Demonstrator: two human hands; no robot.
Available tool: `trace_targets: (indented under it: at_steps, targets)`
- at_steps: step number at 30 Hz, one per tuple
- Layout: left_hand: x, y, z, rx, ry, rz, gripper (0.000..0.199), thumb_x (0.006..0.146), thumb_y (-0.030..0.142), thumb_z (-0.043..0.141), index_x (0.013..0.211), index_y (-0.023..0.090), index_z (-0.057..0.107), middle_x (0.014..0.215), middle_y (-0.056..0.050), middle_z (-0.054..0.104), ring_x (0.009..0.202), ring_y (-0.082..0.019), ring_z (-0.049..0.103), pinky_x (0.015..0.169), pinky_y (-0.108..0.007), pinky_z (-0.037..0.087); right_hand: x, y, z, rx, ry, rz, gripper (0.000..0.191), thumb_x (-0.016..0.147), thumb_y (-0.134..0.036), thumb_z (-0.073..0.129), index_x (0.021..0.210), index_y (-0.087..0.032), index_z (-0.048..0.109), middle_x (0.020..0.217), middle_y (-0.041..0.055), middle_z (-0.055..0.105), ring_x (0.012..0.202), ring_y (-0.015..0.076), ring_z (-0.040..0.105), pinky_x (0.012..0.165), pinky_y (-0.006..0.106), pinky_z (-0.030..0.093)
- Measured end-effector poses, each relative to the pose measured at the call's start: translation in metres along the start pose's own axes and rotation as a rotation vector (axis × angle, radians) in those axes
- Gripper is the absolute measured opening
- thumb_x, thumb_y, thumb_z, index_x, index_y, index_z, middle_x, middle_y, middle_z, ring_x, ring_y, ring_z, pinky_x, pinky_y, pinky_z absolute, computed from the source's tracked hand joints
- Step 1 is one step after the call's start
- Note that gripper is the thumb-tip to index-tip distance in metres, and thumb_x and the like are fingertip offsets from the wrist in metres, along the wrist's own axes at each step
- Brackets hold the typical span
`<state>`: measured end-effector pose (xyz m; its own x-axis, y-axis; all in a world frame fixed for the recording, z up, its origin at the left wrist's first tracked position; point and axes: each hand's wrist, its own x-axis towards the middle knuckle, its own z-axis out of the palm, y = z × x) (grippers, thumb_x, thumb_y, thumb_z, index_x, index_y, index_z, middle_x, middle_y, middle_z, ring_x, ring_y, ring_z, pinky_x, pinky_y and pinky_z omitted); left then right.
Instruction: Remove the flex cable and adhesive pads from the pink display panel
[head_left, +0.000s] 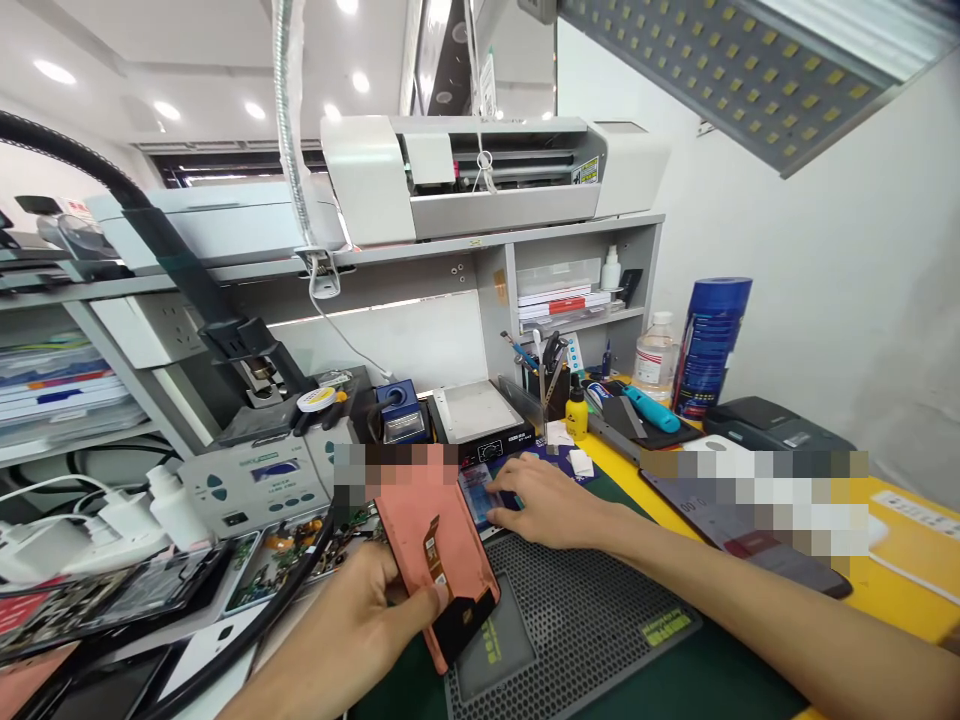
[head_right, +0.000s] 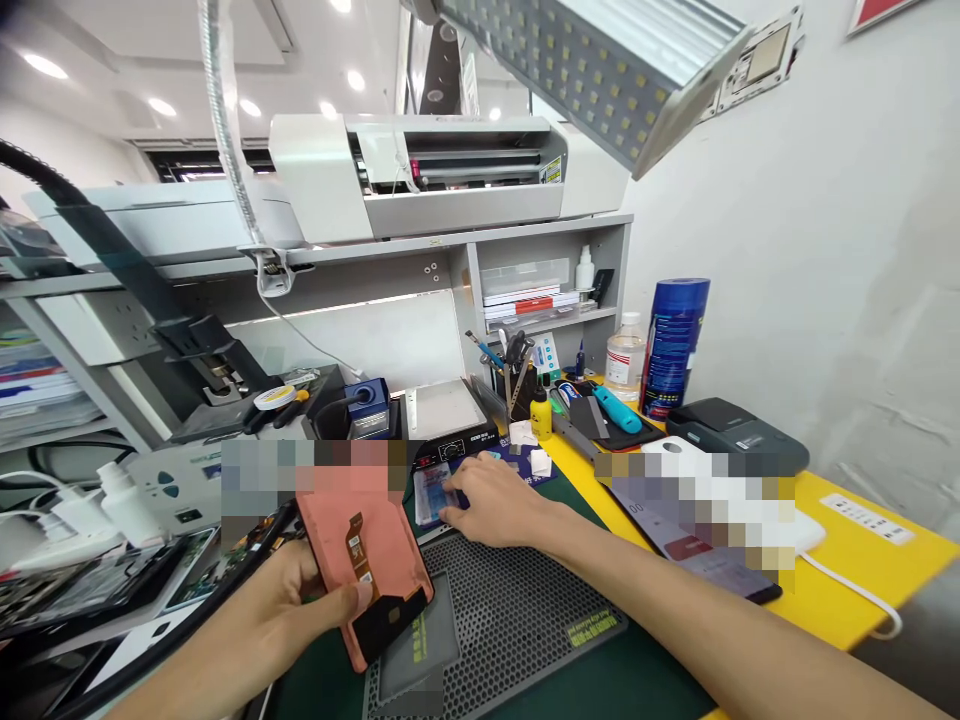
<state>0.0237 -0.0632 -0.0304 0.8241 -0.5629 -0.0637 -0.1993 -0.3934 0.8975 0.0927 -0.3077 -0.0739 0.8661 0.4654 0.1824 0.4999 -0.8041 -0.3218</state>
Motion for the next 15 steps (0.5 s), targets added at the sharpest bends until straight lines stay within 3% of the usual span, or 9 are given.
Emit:
trace_targets:
  at_steps: [6, 10, 15]
  targets:
    - [0.002, -0.005, 0.002, -0.057, -0.068, -0.027, 0.033, 0.095, 0.043, 0.054, 0.098, 0.020, 0.077, 0.086, -0.003, 0.074, 0.074, -0.020, 0.068, 0.079, -0.029, 0.053, -0.001, -0.008, 0.004, -0.027, 0.041, -0.012, 0.033, 0.098, -0.041, 0.065, 0.118, -0.016, 0.068, 0.114, 0.0089, 0.068, 0.113, 0.0274, 0.062, 0.098, 0.049, 0.048]
    - [0.002, -0.008, 0.006, 0.003, -0.033, -0.046, 0.036, 0.092, 0.048, 0.057, 0.084, 0.019, 0.076, 0.083, -0.003, 0.074, 0.081, -0.023, 0.067, 0.078, -0.028, 0.052, 0.001, -0.007, 0.003, -0.020, 0.034, -0.018, 0.032, 0.097, -0.040, 0.067, 0.118, -0.016, 0.067, 0.117, 0.0086, 0.068, 0.115, 0.0270, 0.062, 0.099, 0.050, 0.049]
    - [0.000, -0.002, 0.010, 0.061, 0.011, -0.091, 0.039, 0.090, 0.050, 0.057, 0.072, 0.019, 0.073, 0.083, -0.002, 0.074, 0.085, -0.023, 0.066, 0.081, -0.028, 0.049, 0.003, 0.027, -0.036, -0.033, 0.080, 0.150, 0.025, 0.102, -0.035, 0.061, 0.118, -0.016, 0.067, 0.121, 0.0086, 0.067, 0.108, 0.0238, 0.066, 0.095, 0.046, 0.053]
